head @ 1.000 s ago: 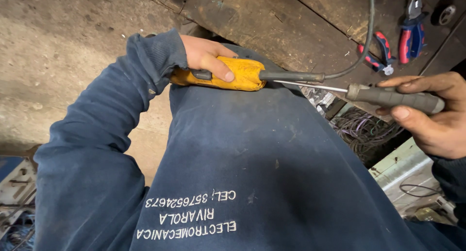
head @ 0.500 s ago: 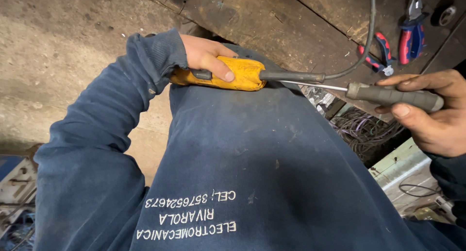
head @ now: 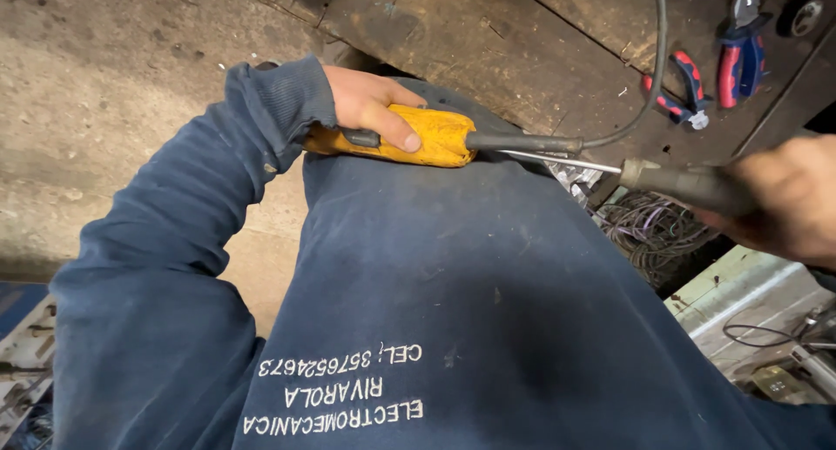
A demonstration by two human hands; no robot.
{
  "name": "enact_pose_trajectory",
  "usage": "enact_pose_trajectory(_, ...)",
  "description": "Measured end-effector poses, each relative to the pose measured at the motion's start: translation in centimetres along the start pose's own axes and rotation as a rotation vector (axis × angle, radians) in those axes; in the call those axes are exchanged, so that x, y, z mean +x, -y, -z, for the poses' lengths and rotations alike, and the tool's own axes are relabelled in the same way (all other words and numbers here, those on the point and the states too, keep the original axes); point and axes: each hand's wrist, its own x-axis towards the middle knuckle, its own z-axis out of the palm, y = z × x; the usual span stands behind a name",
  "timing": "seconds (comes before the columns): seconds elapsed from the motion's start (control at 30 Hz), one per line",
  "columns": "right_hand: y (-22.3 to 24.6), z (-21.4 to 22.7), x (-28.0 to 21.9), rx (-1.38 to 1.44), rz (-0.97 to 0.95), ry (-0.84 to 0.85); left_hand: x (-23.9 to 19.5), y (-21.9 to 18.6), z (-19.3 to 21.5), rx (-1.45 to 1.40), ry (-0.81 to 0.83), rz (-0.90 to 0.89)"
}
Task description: The person holds a yellow angle grinder on their lap and uses a screwdriver to loosen and remove a screw from the grinder's handle area, working the screwdriver repeatedly. They then set the grinder on the workbench, pick up a power drill, and handle a small part near a shelf.
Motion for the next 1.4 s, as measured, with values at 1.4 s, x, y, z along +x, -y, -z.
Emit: enact_pose_trajectory(1.4,5.0,5.1,6.3,0.138,0.516,-0.065,-0.7,-0.6,0.0,-0.095,0.04,-0.023)
